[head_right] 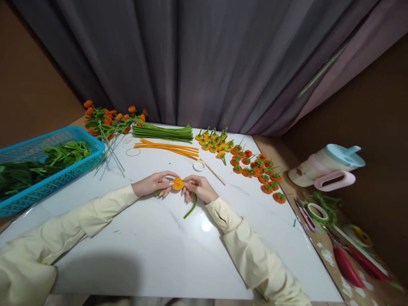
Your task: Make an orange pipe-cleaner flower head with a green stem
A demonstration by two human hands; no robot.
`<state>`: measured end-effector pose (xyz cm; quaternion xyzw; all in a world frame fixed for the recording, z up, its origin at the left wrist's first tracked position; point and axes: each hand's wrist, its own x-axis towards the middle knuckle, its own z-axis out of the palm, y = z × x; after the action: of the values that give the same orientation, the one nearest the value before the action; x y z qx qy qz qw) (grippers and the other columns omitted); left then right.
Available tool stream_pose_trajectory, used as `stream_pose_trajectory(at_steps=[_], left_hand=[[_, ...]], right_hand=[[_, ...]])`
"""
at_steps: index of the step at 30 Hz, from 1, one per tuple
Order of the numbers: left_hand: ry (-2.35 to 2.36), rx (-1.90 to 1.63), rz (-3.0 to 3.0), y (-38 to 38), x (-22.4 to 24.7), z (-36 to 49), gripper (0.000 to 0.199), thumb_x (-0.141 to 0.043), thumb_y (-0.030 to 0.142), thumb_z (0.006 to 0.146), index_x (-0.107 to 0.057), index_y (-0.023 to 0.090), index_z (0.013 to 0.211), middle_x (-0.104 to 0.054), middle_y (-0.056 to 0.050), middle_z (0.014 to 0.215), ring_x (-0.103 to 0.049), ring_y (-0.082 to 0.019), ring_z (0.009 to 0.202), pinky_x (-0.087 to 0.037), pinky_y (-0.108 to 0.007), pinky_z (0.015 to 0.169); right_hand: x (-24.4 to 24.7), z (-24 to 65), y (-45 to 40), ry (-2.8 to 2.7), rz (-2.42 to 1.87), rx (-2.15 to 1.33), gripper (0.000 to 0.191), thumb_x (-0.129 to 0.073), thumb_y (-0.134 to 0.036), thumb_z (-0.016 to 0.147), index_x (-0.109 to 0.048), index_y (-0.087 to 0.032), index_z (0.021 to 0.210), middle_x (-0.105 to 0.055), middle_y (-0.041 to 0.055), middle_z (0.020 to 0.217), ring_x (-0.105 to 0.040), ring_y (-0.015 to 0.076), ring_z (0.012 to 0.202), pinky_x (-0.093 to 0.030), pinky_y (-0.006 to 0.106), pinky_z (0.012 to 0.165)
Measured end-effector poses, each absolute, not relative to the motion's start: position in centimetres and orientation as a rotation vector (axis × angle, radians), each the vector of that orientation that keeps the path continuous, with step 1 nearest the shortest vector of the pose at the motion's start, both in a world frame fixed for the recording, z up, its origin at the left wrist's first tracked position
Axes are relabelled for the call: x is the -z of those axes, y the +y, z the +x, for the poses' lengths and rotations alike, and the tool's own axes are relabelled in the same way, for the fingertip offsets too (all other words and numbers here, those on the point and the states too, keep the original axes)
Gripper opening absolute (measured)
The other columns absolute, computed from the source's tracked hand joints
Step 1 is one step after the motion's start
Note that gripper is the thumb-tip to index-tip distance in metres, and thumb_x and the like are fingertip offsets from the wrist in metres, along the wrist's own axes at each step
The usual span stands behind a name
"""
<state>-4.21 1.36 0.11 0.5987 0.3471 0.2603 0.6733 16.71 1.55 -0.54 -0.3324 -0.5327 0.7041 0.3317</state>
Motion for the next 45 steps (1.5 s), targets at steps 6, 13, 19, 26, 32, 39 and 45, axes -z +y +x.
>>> stream_pose_trajectory(at_steps=[6,13,19,26,32,39,45], left_hand=[[0.794,-0.667,1.328,1.3,-0.2,-4.5,0.043,-0.055,0.037,0.079,-0.042,0.014,0.114,-0.043,0.01,0.044,-0.034,-0.006,0.038,-0.025,-0.017,0.04],[0.818,-0.63,1.361,1.5,-0.1,-4.7,0.039,-0.055,0.035,0.08,-0.046,0.013,0.111,-0.047,0.009,0.044,-0.035,-0.005,0.036,-0.026,-0.017,0.04],[0.69,-0.362,1.25,1.4,-1.0,-4.3,0.043,-0.054,0.05,0.078,-0.056,0.011,0.095,-0.068,-0.01,0.074,-0.062,-0.015,0.061,-0.043,-0.023,0.053],[0.696,-0.349,1.186,1.0,-1.4,-3.7,0.034,-0.065,0.04,0.073,-0.061,0.008,0.085,-0.068,-0.012,0.079,-0.064,-0.016,0.063,-0.049,-0.029,0.063],[0.679,-0.386,1.1,1.2,-1.1,-3.9,0.03,-0.067,0.032,0.07,-0.063,0.007,0.085,-0.068,-0.011,0.074,-0.063,-0.015,0.06,-0.05,-0.029,0.063],[0.837,-0.493,1.216,0.5,-0.8,-3.2,0.017,-0.059,0.021,0.069,-0.059,0.009,0.08,-0.063,-0.004,0.06,-0.057,-0.01,0.047,-0.046,-0.021,0.049],[1.029,-0.607,1.33,-0.2,-0.5,-2.6,0.013,-0.046,0.015,0.07,-0.058,0.011,0.074,-0.052,0.005,0.047,-0.041,-0.004,0.031,-0.034,-0.014,0.031]], right_hand=[[1.0,16.9,1.5,-1.381,-0.93,-1.79,0.028,-0.07,-0.036,0.066,-0.054,-0.012,0.064,-0.06,0.001,0.049,-0.05,0.0095,0.033,-0.041,0.019,0.034],[1.1,17.1,1.7,-1.342,-0.953,-1.723,0.027,-0.07,-0.035,0.065,-0.054,-0.013,0.062,-0.06,0.0006,0.048,-0.048,0.008,0.031,-0.038,0.018,0.032],[0.5,16.9,1.5,-1.439,-0.926,-1.754,0.03,-0.069,-0.04,0.066,-0.055,-0.013,0.066,-0.059,0.0008,0.049,-0.047,0.0087,0.031,-0.036,0.018,0.029],[0.0,15.9,0.5,-1.566,-0.931,-1.682,0.029,-0.065,-0.041,0.07,-0.056,-0.013,0.071,-0.057,-0.0019,0.052,-0.041,0.0055,0.03,-0.031,0.016,0.027],[0.2,16.0,0.5,-1.621,-0.953,-1.615,0.03,-0.062,-0.043,0.072,-0.055,-0.014,0.071,-0.057,-0.001,0.053,-0.04,0.0059,0.029,-0.03,0.017,0.026],[0.4,15.7,0.3,-1.666,-0.969,-1.546,0.028,-0.058,-0.042,0.074,-0.054,-0.015,0.072,-0.057,-0.001,0.053,-0.039,0.0059,0.029,-0.028,0.018,0.027],[0.3,15.5,0.0,-1.746,-0.971,-1.519,0.025,-0.055,-0.04,0.076,-0.053,-0.015,0.07,-0.057,-0.0008,0.052,-0.04,0.0066,0.03,-0.03,0.019,0.029]])
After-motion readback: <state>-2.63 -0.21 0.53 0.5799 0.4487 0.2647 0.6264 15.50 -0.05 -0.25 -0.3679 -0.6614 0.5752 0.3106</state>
